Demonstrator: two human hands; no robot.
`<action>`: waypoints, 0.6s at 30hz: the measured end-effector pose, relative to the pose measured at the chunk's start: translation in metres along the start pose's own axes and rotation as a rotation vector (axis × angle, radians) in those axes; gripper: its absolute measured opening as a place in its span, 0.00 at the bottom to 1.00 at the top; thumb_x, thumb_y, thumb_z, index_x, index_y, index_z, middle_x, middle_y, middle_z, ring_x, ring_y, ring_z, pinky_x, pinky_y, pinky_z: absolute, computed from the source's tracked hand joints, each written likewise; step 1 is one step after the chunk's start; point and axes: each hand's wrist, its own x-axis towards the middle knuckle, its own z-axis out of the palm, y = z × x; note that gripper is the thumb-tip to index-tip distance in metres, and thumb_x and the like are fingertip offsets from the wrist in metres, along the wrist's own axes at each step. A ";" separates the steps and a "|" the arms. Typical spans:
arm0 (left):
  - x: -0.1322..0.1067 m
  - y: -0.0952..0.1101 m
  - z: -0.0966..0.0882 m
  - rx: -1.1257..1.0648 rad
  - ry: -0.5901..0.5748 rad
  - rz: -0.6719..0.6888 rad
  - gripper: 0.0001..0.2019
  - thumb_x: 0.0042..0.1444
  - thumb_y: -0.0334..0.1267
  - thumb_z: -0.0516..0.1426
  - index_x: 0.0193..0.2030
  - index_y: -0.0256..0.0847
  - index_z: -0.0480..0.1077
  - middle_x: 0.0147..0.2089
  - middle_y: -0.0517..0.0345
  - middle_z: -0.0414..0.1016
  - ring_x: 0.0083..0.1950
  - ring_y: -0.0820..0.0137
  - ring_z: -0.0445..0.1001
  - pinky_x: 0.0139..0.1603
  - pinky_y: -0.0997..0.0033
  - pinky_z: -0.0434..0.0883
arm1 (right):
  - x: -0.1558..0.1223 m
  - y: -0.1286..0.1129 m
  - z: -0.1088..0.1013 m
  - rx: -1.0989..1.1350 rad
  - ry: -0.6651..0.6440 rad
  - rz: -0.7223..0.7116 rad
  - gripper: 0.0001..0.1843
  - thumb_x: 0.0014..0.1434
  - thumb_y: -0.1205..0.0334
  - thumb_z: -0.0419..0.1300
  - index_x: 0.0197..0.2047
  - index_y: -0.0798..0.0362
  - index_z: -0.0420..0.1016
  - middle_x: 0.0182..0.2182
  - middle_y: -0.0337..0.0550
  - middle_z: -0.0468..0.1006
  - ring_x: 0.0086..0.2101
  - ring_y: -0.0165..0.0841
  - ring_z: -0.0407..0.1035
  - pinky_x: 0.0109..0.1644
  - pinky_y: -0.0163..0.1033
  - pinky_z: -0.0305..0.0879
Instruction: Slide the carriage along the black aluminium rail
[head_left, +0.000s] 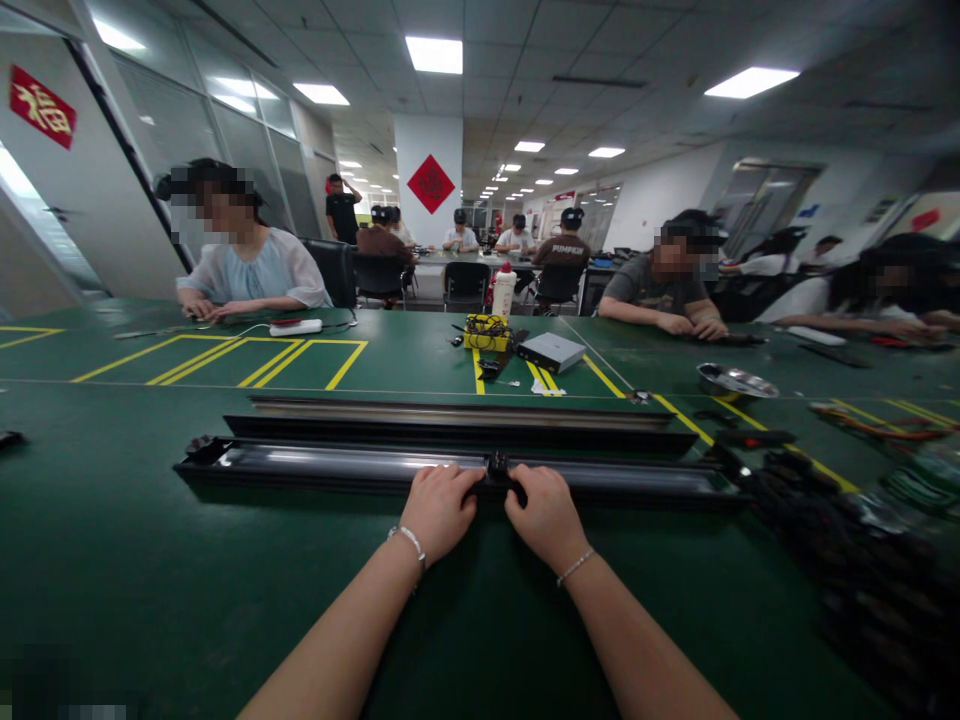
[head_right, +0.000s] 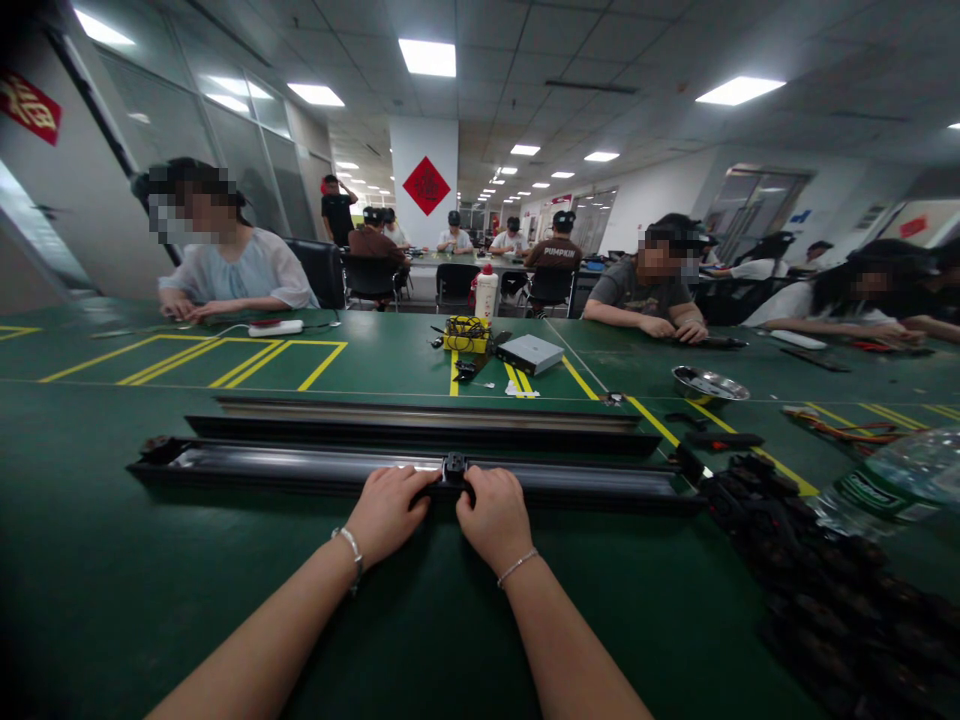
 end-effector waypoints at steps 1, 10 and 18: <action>0.000 0.000 0.000 0.000 -0.002 -0.002 0.18 0.51 0.36 0.49 0.50 0.51 0.63 0.41 0.59 0.70 0.46 0.68 0.65 0.49 0.63 0.56 | 0.000 0.000 0.000 0.001 0.002 0.005 0.06 0.49 0.65 0.52 0.32 0.52 0.67 0.28 0.41 0.71 0.34 0.32 0.62 0.41 0.36 0.51; -0.001 0.001 0.000 0.011 -0.014 -0.006 0.18 0.52 0.38 0.49 0.51 0.53 0.62 0.41 0.59 0.69 0.46 0.68 0.64 0.49 0.63 0.56 | 0.000 -0.003 -0.006 -0.038 0.013 0.043 0.06 0.49 0.64 0.53 0.32 0.51 0.68 0.28 0.40 0.72 0.35 0.33 0.61 0.43 0.37 0.51; -0.003 0.006 -0.001 0.061 -0.012 -0.029 0.20 0.49 0.40 0.52 0.51 0.53 0.60 0.44 0.58 0.67 0.50 0.65 0.63 0.56 0.56 0.48 | 0.000 -0.003 -0.011 -0.071 -0.028 0.033 0.07 0.49 0.63 0.53 0.34 0.50 0.68 0.31 0.40 0.73 0.37 0.34 0.62 0.45 0.39 0.50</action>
